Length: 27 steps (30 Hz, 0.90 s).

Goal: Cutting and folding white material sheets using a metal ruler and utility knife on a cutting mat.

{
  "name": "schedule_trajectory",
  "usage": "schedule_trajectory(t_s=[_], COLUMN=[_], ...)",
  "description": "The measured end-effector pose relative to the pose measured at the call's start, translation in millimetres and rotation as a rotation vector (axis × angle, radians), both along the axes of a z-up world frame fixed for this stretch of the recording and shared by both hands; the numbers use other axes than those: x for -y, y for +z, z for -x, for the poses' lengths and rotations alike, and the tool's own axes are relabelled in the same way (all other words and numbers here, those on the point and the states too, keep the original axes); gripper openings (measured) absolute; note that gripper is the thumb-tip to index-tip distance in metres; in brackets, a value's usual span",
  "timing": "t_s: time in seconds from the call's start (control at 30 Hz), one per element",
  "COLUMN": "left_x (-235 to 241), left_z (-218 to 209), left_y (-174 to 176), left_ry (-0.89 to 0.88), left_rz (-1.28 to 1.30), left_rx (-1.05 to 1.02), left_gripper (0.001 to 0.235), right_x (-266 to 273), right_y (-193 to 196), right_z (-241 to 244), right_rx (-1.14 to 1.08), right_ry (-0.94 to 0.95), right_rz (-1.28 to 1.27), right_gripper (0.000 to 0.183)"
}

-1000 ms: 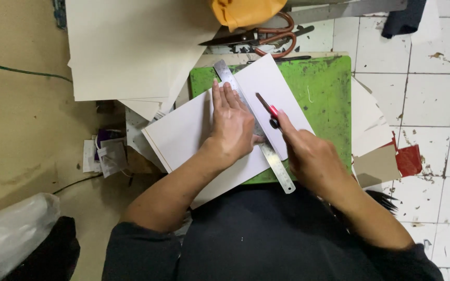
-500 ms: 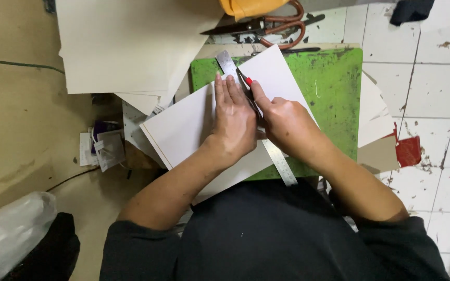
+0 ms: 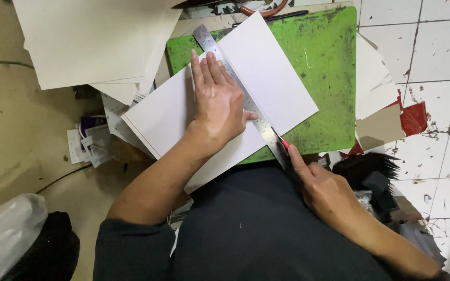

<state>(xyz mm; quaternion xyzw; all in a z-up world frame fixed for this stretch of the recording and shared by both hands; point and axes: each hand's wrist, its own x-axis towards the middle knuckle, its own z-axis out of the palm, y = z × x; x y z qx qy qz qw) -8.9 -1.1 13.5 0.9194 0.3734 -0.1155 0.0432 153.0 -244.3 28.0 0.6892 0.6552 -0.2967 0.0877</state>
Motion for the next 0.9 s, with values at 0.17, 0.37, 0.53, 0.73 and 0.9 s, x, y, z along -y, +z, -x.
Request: schedule_trajectory(t_s=[0.17,0.37,0.53,0.73,0.9], left_x=[2,-1,-2,2,1], left_z=[-6,-9,-8,-6,-6], left_y=[-15,-12,-2,-3,-6], left_ry=[-0.061,-0.054,-0.048,0.045,0.048], left_rz=[-0.180,-0.143,-0.095,-0.048,-0.012], left_rx=[-0.366,-0.368,-0.378,-0.013,0.003], left_gripper=[0.133,0.132,0.132,0.111,0.122], right_x=[37,2,-85,-188,-211], right_y=[-13,31,36,-5,-17], right_z=[-11,-21,-4,19,17], right_rx=[-0.015,-0.043,-0.111,-0.101,-0.177], right_ry=[0.036,0.011,-0.007,0.054,0.107], right_rz=[0.186,0.171,-0.232,-0.697,-0.533], right_gripper=[0.103,0.106,0.085,0.055,0.069])
